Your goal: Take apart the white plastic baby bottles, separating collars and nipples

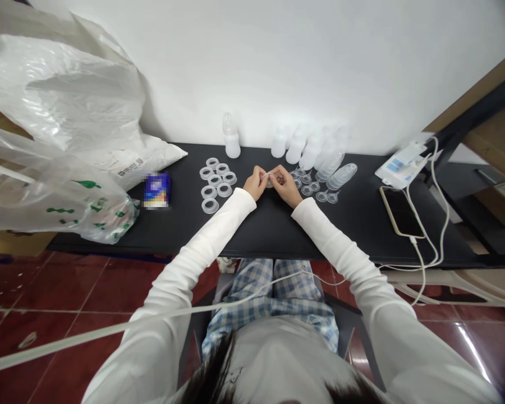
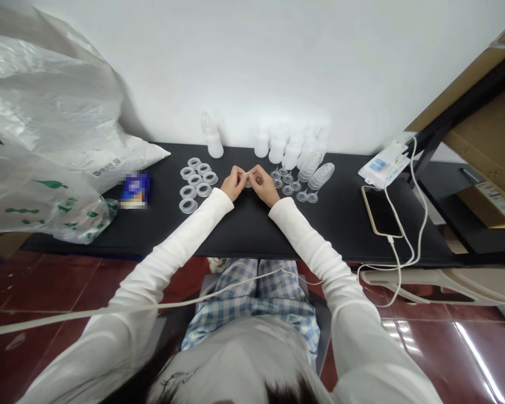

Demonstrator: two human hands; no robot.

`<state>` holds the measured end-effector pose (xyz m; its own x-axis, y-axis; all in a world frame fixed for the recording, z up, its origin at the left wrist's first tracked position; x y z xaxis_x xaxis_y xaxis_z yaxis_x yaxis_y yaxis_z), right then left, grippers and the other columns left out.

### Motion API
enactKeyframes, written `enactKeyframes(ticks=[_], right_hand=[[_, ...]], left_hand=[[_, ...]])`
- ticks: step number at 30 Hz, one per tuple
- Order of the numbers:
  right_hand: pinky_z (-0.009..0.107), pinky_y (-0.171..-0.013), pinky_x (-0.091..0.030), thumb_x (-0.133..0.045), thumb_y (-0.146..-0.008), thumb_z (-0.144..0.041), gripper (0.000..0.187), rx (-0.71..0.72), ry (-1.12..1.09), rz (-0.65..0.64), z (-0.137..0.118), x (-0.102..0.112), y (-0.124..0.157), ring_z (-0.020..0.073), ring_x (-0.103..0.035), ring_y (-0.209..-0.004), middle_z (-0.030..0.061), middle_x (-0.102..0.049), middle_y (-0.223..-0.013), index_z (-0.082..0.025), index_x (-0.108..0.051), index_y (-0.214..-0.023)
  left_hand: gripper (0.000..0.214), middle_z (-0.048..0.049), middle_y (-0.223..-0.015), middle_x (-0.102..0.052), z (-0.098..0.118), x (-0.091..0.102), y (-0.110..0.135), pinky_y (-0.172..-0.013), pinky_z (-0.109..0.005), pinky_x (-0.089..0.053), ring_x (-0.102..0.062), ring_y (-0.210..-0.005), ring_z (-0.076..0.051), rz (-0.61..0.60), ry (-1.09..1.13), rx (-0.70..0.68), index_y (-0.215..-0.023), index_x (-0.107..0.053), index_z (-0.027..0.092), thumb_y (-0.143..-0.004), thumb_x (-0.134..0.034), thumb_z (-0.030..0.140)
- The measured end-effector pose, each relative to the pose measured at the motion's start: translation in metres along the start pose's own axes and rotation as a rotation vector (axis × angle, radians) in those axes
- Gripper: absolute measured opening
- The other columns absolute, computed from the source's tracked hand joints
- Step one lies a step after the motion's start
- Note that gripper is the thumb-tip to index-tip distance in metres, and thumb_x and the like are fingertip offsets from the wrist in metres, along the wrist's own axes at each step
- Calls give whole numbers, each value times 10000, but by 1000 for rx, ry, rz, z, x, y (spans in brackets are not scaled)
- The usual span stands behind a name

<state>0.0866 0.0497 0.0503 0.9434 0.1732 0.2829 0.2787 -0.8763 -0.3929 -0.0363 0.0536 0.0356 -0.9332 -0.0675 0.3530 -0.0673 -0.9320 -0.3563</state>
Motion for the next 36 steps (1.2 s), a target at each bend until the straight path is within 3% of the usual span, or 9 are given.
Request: enactKeyframes(ticks=[6, 17, 28, 36], right_hand=[[298, -601, -430, -563, -868, -698, 459, 19, -48, -15, 5, -2, -2, 138, -470, -645, -19, -527, -732, -246, -556, -950], [277, -683, -468, -545, -914, -629, 410, -18, -65, 39, 9, 2, -1, 124, -532, -712, -8, -590, -837, -239, -572, -1038], [266, -584, -413, -610, -856, -659, 450, 28, 15, 76, 9, 3, -2, 110, -489, -612, -38, -532, -703, -232, -566, -990], [267, -597, -419, -587, -900, -567, 350, 31, 125, 90, 6, 5, 0, 115, -470, -609, -41, -515, -694, -234, -527, -988]], left_hand=[[233, 18, -750, -555, -1, -2, -2, -674, -280, -453, -562, -653, -140, 1, -63, -73, -885, -409, 229, -934, -574, 386], [149, 32, -763, -589, 1, 0, 0, -643, -248, -465, -567, -631, -111, 13, -34, 6, -975, -485, 214, -921, -579, 317], [123, 36, -732, -596, -13, -3, -4, -621, -243, -500, -563, -591, -107, 21, -12, 26, -985, -538, 217, -888, -597, 264], [92, 32, -718, -588, 1, 1, -1, -671, -256, -492, -574, -624, -123, 32, -88, 22, -946, -558, 218, -865, -599, 201]])
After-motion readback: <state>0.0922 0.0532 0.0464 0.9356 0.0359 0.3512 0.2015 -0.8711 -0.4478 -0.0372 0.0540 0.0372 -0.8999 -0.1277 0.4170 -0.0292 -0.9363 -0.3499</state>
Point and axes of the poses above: each hand's wrist, its own y-axis away from the middle knuckle, its own x-axis out of the back of the hand, z = x × y, the point moved 9 cm from there along -y, towards the middle knuckle
